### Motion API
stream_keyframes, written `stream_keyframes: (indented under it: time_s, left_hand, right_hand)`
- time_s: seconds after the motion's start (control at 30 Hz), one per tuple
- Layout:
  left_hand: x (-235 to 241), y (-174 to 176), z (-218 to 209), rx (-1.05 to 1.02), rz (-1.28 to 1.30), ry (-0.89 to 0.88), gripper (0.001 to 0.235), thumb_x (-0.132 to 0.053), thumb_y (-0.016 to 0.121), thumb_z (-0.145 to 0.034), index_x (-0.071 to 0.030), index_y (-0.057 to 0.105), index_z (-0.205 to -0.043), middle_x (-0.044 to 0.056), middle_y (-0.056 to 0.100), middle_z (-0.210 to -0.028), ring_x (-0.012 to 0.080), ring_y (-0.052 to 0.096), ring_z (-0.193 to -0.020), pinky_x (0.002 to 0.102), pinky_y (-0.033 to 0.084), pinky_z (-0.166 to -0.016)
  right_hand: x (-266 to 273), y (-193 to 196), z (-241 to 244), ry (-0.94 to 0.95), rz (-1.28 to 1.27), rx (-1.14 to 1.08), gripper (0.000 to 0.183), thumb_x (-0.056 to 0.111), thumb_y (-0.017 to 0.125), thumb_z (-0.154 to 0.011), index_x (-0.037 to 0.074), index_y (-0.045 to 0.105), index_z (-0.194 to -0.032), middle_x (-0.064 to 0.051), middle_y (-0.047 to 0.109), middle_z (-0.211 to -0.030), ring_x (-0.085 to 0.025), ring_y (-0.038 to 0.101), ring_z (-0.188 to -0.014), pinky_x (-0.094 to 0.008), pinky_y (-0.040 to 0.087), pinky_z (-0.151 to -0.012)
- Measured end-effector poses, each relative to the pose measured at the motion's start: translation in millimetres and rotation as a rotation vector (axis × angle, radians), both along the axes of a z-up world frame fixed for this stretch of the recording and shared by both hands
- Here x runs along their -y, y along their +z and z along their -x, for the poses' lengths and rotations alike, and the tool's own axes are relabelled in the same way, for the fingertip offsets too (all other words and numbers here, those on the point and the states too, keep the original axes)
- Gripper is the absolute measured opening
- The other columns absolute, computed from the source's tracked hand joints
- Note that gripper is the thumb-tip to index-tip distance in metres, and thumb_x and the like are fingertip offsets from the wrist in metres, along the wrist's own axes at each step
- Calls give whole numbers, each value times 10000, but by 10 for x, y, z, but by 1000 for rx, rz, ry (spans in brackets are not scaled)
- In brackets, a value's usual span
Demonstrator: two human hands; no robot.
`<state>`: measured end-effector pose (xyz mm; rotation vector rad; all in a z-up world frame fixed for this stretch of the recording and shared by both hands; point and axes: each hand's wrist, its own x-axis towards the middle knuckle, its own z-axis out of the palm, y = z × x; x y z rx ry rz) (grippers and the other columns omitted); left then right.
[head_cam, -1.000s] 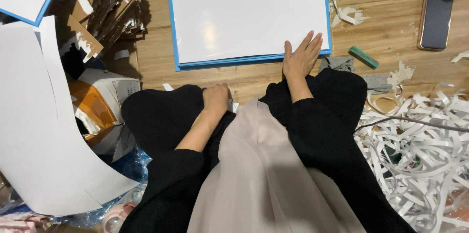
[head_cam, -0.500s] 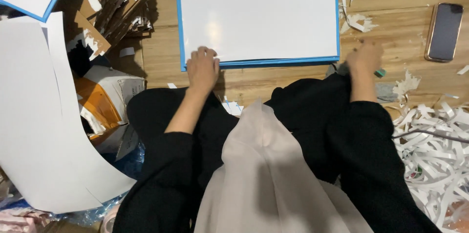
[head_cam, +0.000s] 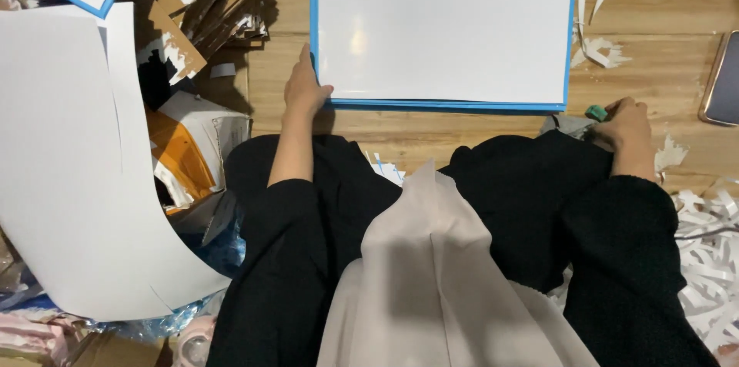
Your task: Assembling folders by applying white paper sheets to blue covers and smoothing them with a hand tool.
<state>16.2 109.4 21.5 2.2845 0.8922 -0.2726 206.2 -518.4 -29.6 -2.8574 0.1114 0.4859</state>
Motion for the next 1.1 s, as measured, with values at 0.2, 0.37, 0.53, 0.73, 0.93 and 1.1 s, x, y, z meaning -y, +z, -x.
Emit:
stream_keyframes:
  time_s: [0.2,0.37,0.53,0.73,0.93,1.1]
  left_hand:
    - [-5,32,-36,-19,8,-8,1073,-11,824,-701,-96,240,-1598,187,558,-1407,346,564,-1276,449,447,-1076]
    - [18,109,-54,-54,41,35,1010,17,806,-740,-105,277,-1591,226,509,-1450,415,580,-1252,544,480,-1027]
    - [-30,16,-9,-47,67,72,957,-7,819,-770,-76,321,-1583,267,461,-1496,474,570,-1274,643,464,-1024]
    - [-69,-36,-6,-89,63,70,948,-53,836,-799,-54,310,-1587,275,405,-1533,486,538,-1308,671,431,-1048]
    - [-70,-158,-3,-96,51,74,945,-87,849,-792,-68,326,-1579,258,435,-1490,486,571,-1257,687,451,-1005]
    - [-113,-272,-19,-88,37,58,802,-85,857,-778,-47,464,-1476,238,530,-1346,501,614,-1171,651,510,-923]
  right_hand:
    - [370,-213,-130,146,205,587,247,145,855,-923,-7,705,-1049,-182,708,-901,-396,688,-766,-469,553,-682]
    - [-1948,688,317,148,-113,691,345,54,791,-888,-46,684,-1201,-255,721,-987,-419,694,-878,-507,549,-771]
    - [-4144,788,1497,465,-439,307,440,-20,644,-922,-125,553,-1339,-382,666,-1116,-558,642,-1070,-650,498,-928]
    - [-4233,651,1664,644,-289,298,538,-36,677,-878,111,507,-1367,-151,620,-959,-386,692,-912,-509,602,-709]
    - [-2263,210,955,268,-1,562,434,94,787,-877,89,601,-1269,-162,636,-956,-400,694,-870,-532,575,-689]
    - [-1689,-47,492,-230,74,437,451,122,849,-849,109,626,-1241,-133,666,-1029,-382,716,-958,-570,588,-757]
